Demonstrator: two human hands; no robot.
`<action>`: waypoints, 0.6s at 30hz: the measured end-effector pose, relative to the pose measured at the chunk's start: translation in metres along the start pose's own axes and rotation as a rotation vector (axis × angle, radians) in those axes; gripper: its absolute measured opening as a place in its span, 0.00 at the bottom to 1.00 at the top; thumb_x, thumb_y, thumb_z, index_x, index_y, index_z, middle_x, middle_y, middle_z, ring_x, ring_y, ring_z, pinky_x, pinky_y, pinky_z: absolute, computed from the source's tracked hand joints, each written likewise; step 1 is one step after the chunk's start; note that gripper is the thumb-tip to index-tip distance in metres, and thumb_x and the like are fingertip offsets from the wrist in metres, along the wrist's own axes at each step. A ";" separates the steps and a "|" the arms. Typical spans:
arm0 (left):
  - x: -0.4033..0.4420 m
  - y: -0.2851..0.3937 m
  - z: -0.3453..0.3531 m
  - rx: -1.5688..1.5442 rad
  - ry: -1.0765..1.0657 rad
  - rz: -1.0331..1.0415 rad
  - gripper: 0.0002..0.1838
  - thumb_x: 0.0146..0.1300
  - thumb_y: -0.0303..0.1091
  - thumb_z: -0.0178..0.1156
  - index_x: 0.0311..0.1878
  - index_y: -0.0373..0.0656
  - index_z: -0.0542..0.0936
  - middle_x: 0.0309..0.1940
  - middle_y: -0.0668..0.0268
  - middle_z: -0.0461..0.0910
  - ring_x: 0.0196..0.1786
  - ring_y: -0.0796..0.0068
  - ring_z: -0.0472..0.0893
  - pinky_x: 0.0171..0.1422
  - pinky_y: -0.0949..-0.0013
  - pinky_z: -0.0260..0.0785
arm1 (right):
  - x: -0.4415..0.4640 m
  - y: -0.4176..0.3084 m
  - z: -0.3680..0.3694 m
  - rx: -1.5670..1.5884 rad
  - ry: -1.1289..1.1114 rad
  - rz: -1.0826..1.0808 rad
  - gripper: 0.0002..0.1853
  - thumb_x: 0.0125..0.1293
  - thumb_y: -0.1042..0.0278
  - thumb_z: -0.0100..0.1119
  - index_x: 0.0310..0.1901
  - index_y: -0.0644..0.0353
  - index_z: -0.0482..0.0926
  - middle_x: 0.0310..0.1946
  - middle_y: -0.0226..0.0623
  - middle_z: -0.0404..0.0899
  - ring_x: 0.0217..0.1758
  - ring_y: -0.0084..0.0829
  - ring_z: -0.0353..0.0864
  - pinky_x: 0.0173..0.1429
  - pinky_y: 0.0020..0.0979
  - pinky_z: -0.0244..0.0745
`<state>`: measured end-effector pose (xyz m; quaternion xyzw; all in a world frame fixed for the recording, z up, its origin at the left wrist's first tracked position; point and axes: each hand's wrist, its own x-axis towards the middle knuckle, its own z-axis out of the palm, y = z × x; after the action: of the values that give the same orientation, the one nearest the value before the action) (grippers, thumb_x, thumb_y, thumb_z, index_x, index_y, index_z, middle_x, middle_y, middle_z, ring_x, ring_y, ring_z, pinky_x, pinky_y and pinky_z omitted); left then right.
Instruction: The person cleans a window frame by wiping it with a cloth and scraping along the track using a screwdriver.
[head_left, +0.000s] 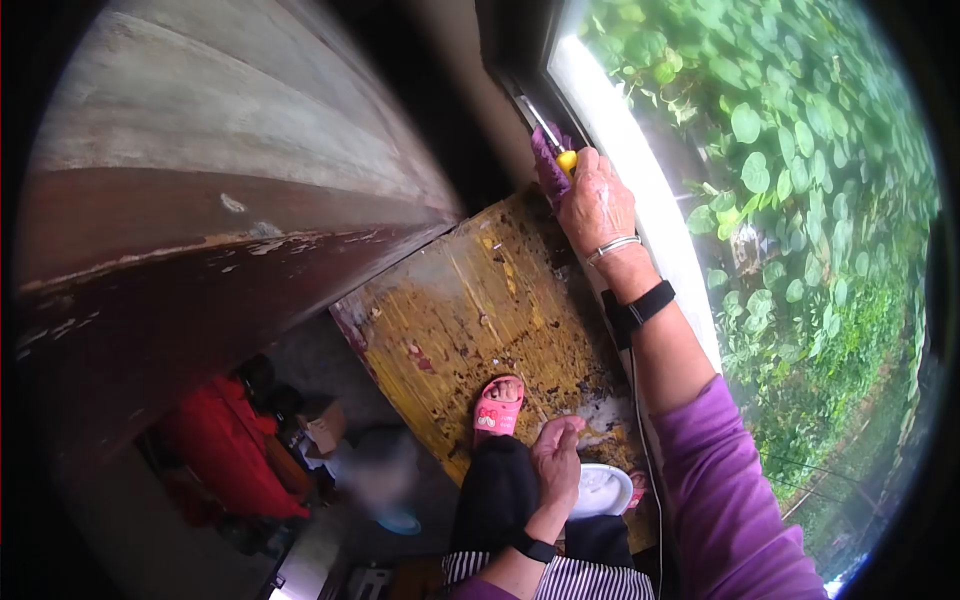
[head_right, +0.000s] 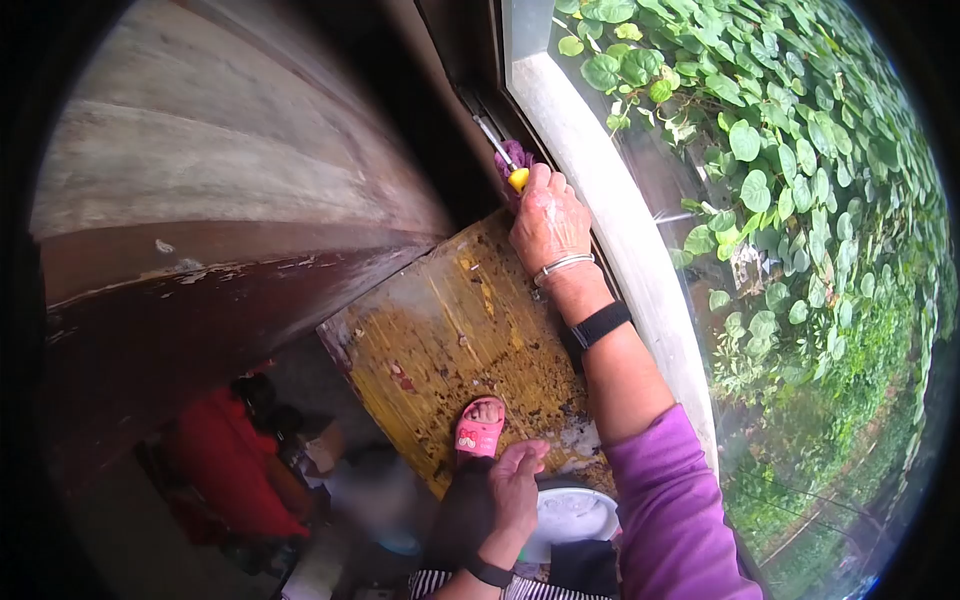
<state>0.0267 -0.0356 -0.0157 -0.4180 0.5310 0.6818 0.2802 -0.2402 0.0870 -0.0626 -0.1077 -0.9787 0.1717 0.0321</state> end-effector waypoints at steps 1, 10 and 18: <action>-0.001 0.001 0.000 0.003 -0.003 0.004 0.08 0.61 0.35 0.54 0.39 0.40 0.77 0.38 0.64 0.79 0.44 0.74 0.77 0.47 0.71 0.65 | 0.010 0.002 0.008 -0.054 -0.010 -0.024 0.13 0.54 0.71 0.51 0.40 0.64 0.64 0.27 0.46 0.75 0.32 0.43 0.78 0.33 0.40 0.73; 0.002 0.007 0.004 0.006 -0.022 -0.010 0.12 0.60 0.38 0.56 0.39 0.40 0.76 0.38 0.63 0.79 0.44 0.73 0.77 0.47 0.71 0.65 | 0.041 0.001 0.046 -0.055 -0.073 0.138 0.12 0.60 0.60 0.50 0.37 0.60 0.65 0.22 0.44 0.78 0.28 0.46 0.78 0.34 0.43 0.71; 0.008 0.008 0.005 -0.001 -0.033 -0.005 0.11 0.61 0.38 0.55 0.39 0.40 0.76 0.38 0.63 0.79 0.44 0.73 0.77 0.48 0.70 0.65 | 0.098 -0.027 0.027 0.126 0.119 -0.033 0.12 0.53 0.70 0.54 0.38 0.62 0.65 0.27 0.46 0.77 0.31 0.46 0.78 0.35 0.42 0.73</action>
<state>0.0150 -0.0333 -0.0182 -0.4082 0.5250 0.6881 0.2902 -0.3440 0.0753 -0.0761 -0.0992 -0.9640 0.2258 0.0995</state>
